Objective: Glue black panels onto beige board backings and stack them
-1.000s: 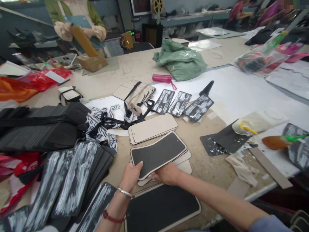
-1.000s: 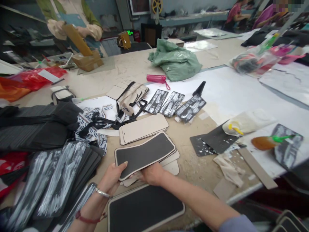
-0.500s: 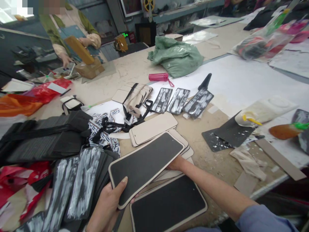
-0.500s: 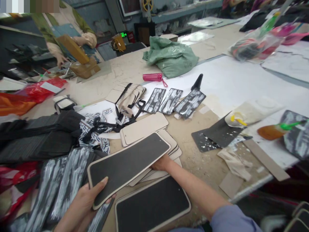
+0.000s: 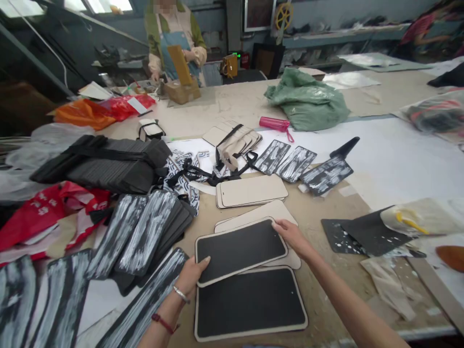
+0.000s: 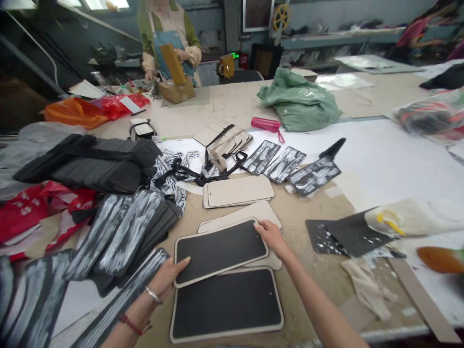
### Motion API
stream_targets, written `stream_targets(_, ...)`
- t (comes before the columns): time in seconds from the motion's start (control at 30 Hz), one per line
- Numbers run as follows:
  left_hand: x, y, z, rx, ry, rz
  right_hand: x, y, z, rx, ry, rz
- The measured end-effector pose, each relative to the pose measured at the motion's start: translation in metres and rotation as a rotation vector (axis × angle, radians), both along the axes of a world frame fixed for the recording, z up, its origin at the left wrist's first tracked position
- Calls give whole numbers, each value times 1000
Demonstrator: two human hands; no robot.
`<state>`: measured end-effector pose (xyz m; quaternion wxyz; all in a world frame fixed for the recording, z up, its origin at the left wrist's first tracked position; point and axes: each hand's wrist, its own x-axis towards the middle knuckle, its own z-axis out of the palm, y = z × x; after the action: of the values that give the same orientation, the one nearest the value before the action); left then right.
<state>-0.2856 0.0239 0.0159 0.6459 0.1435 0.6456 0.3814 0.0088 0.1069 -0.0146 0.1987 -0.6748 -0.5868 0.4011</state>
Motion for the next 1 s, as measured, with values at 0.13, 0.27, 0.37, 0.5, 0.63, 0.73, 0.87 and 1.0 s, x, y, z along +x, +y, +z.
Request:
stream_targets(0.13, 5, 1, -6, 58, 38, 123, -11, -1, -8, 43, -313, 83)
stream_targets(0.27, 6, 0, -22, 48, 85, 192, -20, 0, -12, 21, -407, 62)
stream_targets(0.37, 5, -1, -30, 33, 79, 207, -22, 0, -12, 5, -445, 61)
stream_targets(0.5, 4, 0, -28, 30, 59, 219, -21, 0, -12, -7, -460, 58)
stream_targets(0.63, 6, 1, -25, 20, -1, 230, -17, 4, -11, -15, -443, 53)
stream_targets(0.73, 6, 2, -24, 0, -69, 239, -14, 7, -11, -15, -405, 55)
stream_targets(0.87, 3, 3, -21, 7, -158, 233, -12, 9, -12, 23, -303, 5)
stream_targets(1.0, -4, 4, -19, -11, -166, 231, -6, 5, -8, 31, -117, -13)
